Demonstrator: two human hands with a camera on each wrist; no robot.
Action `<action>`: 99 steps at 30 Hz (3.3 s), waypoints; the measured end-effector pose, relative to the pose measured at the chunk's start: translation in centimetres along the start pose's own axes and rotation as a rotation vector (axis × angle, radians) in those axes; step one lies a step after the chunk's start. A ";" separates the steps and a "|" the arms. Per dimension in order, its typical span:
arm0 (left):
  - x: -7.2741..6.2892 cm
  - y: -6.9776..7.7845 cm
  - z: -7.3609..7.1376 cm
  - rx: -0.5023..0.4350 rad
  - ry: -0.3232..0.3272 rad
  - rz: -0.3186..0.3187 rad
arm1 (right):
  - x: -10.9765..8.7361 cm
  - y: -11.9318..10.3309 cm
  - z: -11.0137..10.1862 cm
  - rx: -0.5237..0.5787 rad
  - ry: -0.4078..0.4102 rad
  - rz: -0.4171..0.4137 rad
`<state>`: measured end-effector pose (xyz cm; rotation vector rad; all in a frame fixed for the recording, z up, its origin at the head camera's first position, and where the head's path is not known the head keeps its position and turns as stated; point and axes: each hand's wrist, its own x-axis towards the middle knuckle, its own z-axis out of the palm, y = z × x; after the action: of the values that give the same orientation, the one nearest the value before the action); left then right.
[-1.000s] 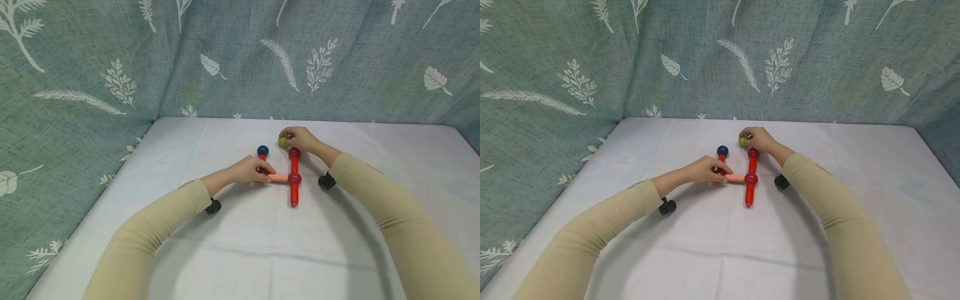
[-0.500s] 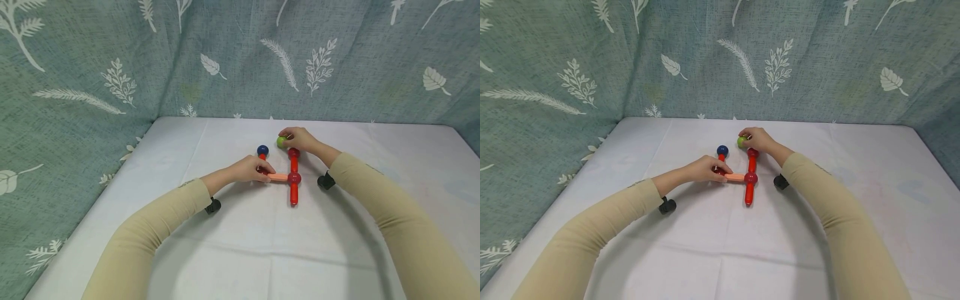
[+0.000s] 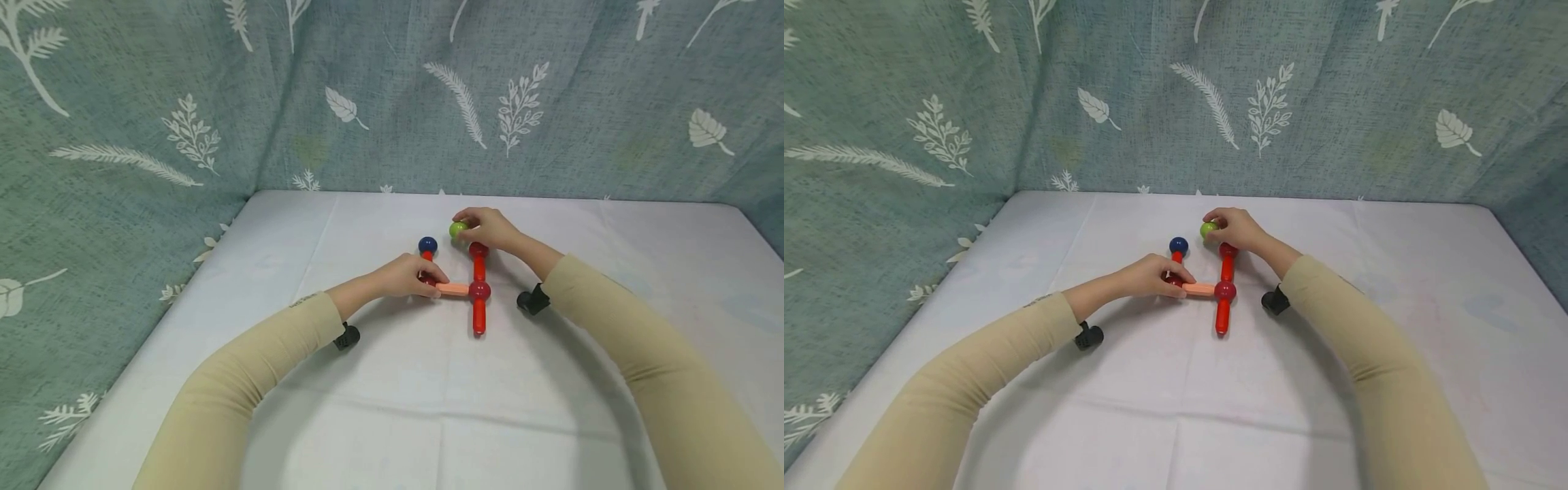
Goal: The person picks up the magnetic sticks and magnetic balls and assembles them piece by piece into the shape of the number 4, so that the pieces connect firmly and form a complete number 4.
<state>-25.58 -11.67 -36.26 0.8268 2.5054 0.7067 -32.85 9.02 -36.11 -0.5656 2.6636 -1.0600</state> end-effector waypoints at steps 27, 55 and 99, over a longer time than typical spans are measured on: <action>0.0 0.1 0.0 0.003 0.012 -0.026 | -12.5 -0.5 0.0 0.029 -0.033 -0.107; 0.2 0.1 0.1 0.002 0.016 -0.035 | -16.9 -2.2 3.5 -0.017 -0.281 -0.171; 0.2 0.0 0.2 0.020 0.020 -0.028 | -16.5 -2.3 3.6 -0.024 -0.291 -0.188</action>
<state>-25.62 -11.53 -36.44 0.7938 2.5410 0.6853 -16.17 12.32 -36.12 -0.9148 2.4080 -0.9109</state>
